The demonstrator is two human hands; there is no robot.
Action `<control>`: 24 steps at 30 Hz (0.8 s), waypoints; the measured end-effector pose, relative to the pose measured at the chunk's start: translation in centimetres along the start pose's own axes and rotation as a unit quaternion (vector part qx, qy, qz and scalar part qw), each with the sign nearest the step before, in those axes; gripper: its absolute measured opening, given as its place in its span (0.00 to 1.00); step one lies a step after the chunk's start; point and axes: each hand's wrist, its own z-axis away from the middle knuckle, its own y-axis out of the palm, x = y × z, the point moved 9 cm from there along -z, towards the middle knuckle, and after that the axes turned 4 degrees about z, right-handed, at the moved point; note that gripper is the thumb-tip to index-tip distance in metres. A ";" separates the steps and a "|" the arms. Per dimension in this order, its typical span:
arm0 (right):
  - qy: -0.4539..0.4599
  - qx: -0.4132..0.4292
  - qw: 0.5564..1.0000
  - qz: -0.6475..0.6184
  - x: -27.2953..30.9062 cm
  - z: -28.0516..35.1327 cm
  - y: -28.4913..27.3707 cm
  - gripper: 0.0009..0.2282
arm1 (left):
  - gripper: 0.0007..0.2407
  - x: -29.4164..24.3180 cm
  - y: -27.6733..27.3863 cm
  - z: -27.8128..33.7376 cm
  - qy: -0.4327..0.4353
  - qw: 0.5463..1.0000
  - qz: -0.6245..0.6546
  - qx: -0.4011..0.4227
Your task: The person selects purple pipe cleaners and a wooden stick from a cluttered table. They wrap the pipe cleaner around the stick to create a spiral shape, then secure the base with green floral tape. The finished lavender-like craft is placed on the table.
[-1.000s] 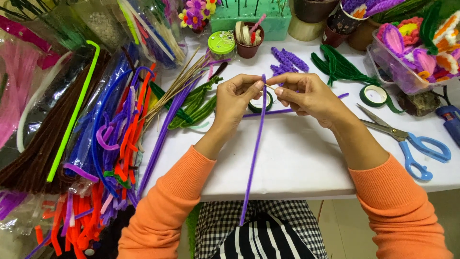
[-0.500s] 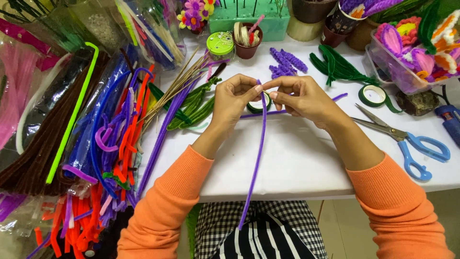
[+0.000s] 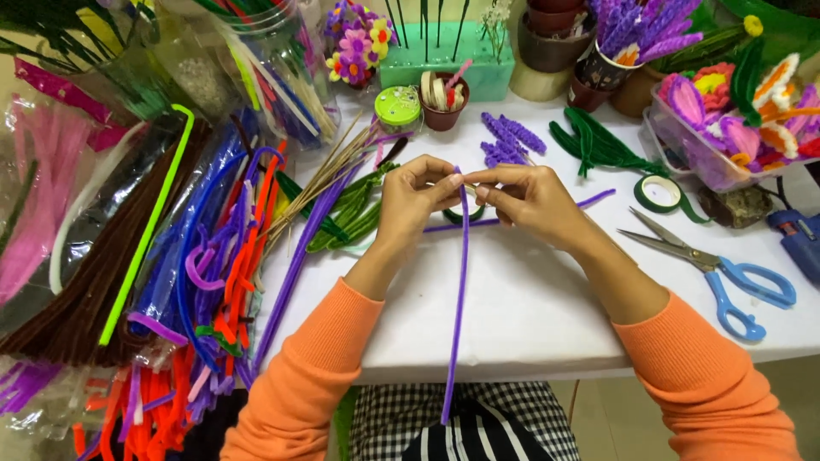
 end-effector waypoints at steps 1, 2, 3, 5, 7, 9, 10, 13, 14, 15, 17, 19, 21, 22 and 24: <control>-0.034 -0.005 0.999 0.026 0.6 -0.1 -0.1 0.08 | 0.06 0.2 0.0 -0.2 -0.006 1.000 0.013 0.000; -0.068 -0.009 0.996 0.051 1.2 -0.2 -0.1 0.08 | 0.06 0.3 -0.1 -0.4 -0.012 1.000 0.026 -0.001; -0.069 -0.010 0.996 0.052 1.0 -0.3 0.0 0.08 | 0.06 0.1 0.0 -0.3 -0.010 1.000 0.026 0.000; -0.185 -0.064 0.963 0.184 2.6 0.1 -0.3 0.09 | 0.07 0.3 0.1 -0.2 -0.033 0.998 0.049 -0.002; -0.222 -0.073 0.943 0.235 3.4 0.7 0.0 0.09 | 0.07 0.0 0.2 0.1 -0.034 0.998 0.045 -0.004; -0.257 -0.080 0.920 0.284 4.3 1.3 0.4 0.10 | 0.07 -0.2 0.1 0.3 -0.038 0.998 0.042 -0.008; -0.275 -0.085 0.902 0.322 4.9 1.6 0.6 0.10 | 0.07 -0.3 0.0 0.4 -0.038 0.999 0.036 -0.007; -0.305 -0.089 0.872 0.373 5.6 1.9 1.0 0.10 | 0.08 -0.7 0.0 0.3 -0.035 0.999 0.028 -0.003; -0.314 -0.089 0.863 0.386 5.7 2.0 1.1 0.11 | 0.08 -0.9 0.1 0.3 -0.033 0.999 0.025 0.000; -0.314 -0.092 0.863 0.386 5.7 2.1 1.1 0.11 | 0.08 -1.0 0.2 0.4 -0.033 0.999 0.023 0.001; -0.316 -0.105 0.876 0.349 6.0 2.2 0.7 0.08 | 0.08 -1.8 0.6 0.6 -0.012 0.999 0.034 0.015; -0.316 -0.125 0.876 0.341 6.2 2.3 0.4 0.06 | 0.08 -1.9 0.8 0.5 -0.003 0.999 0.021 0.025; -0.316 -0.141 0.876 0.335 6.3 2.3 0.1 0.04 | 0.08 -2.3 1.1 0.6 0.007 0.999 0.011 0.032; -0.310 -0.142 0.876 0.340 6.0 2.2 0.0 0.03 | 0.07 -2.7 1.4 0.7 0.022 0.999 -0.021 0.044; -0.305 -0.138 0.877 0.345 5.7 2.3 -0.1 0.02 | 0.07 -2.9 1.3 0.7 0.037 0.997 -0.052 0.052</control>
